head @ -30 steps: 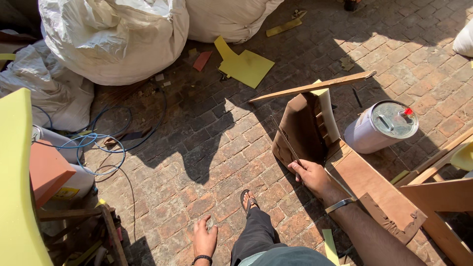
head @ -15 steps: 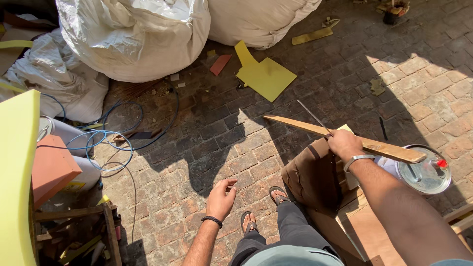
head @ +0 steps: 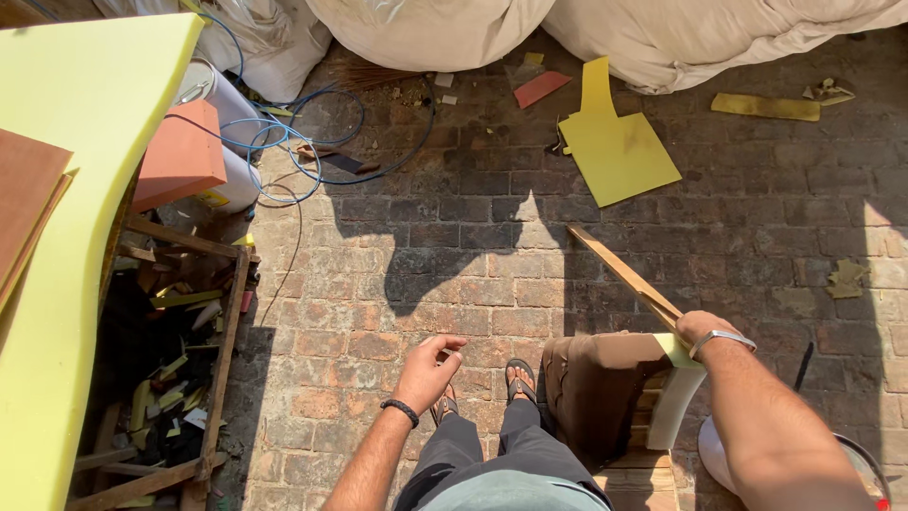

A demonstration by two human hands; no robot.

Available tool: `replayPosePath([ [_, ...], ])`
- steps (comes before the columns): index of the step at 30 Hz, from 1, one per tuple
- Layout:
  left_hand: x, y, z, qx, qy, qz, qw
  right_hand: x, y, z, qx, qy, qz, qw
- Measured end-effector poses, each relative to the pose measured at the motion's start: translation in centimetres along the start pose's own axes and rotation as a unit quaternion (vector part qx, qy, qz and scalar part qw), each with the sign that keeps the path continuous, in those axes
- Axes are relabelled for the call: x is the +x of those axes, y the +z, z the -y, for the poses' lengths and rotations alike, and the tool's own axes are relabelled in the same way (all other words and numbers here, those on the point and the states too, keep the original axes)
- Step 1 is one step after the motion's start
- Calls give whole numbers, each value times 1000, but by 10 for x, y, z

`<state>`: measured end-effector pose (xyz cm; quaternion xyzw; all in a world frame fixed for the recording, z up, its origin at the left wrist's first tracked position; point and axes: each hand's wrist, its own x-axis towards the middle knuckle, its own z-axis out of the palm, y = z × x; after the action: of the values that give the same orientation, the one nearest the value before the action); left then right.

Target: The person measures a wooden box and a yellow foam board using a tape measure and a metal ruler. They mark the foam board with a pencil and use a straight edge to guide the marking. The person also handles a thin wooden strip and positions it on the foam board.

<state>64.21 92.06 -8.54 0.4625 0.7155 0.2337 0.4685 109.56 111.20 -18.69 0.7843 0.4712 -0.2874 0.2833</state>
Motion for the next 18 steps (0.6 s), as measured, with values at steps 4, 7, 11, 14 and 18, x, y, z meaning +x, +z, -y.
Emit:
replayPosePath([
  [4,-12,9,17,-15,8,-19,1000,1,12,1,73,34,38,996],
  [7,-26,10,19,-29,-3,-31,999,-9,18,-1,58,-18,-9,998],
  [11,-51,-3,29,-57,-23,-61,996,-52,27,9,118,-57,-25,991],
  [14,-76,-17,50,-94,-28,-107,989,-107,42,38,165,-141,-96,971],
  [18,-137,-46,105,-142,-17,-171,975,-204,89,101,239,-265,-167,919],
])
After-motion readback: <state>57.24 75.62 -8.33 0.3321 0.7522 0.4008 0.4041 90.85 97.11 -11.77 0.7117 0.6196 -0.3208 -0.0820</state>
